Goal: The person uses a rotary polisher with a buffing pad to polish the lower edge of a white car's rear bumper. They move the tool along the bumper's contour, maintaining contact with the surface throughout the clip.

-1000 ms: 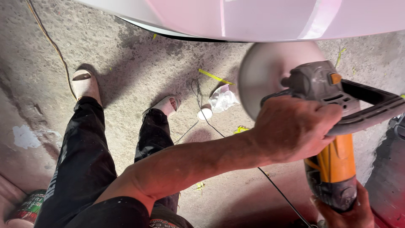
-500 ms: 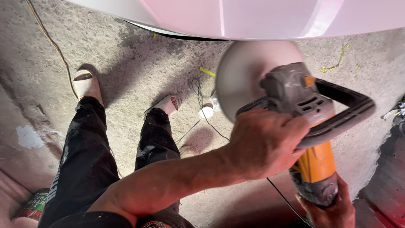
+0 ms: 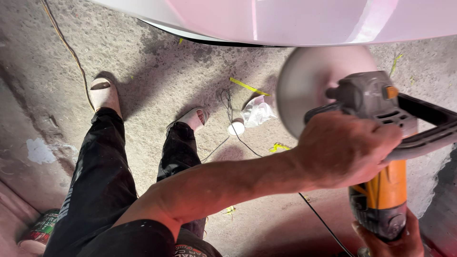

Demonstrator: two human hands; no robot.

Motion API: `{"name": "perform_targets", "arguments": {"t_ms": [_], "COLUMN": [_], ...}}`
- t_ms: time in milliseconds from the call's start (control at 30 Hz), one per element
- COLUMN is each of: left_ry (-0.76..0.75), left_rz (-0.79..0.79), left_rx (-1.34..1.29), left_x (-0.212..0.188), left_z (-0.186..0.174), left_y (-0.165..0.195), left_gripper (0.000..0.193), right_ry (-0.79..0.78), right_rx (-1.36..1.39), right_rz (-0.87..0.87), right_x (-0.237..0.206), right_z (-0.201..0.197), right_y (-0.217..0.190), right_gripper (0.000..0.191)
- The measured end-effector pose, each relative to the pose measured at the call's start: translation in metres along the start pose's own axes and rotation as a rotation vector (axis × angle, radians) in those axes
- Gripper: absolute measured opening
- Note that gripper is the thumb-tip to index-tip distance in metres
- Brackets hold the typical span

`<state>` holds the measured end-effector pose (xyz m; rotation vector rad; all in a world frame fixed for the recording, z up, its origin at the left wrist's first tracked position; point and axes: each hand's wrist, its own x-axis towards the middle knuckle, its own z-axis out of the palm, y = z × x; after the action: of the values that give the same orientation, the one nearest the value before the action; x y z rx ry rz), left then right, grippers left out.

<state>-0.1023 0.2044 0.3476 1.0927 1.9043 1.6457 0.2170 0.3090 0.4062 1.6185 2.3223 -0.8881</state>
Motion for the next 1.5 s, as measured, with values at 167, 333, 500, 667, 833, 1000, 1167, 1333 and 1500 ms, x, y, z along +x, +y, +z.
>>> {"name": "perform_targets", "arguments": {"t_ms": [167,333,500,667,833,1000,1167,1333,1500], "left_ry": [-0.027,-0.024,0.044,0.008,0.021,-0.04,-0.038,0.027,0.025], "left_rz": [0.052,0.065,0.018,-0.06,-0.032,0.02,0.044,0.043,0.02], "left_rx": [0.012,0.038,0.044,0.115,0.084,0.04,0.08,0.048,0.084], "left_x": [0.026,0.019,-0.033,-0.057,-0.041,-0.004,0.0,-0.033,-0.073], "left_z": [0.047,0.025,-0.043,-0.071,-0.055,-0.008,0.01,-0.022,-0.079], "left_y": [-0.015,-0.013,0.001,0.009,0.006,-0.006,-0.016,-0.017,-0.018], "left_gripper": [0.03,0.032,0.033,0.03,0.03,0.03,0.035,0.035,0.034], "right_ry": [-0.047,0.063,0.017,-0.115,-0.051,0.041,0.058,0.096,0.135], "right_rx": [0.04,0.069,-0.056,-0.008,0.176,0.118,0.01,0.139,-0.041], "right_rz": [-0.009,-0.053,0.033,0.084,0.02,0.007,0.001,-0.041,0.015], "right_x": [0.011,-0.002,-0.022,-0.026,-0.026,-0.016,-0.016,-0.029,-0.057], "right_z": [-0.007,0.017,0.043,0.057,0.052,0.033,0.033,0.064,0.093], "right_y": [0.017,0.011,-0.01,-0.025,-0.015,0.002,0.005,-0.008,-0.037], "right_gripper": [0.085,0.087,0.105,0.105,0.102,0.098,0.091,0.098,0.101]}}
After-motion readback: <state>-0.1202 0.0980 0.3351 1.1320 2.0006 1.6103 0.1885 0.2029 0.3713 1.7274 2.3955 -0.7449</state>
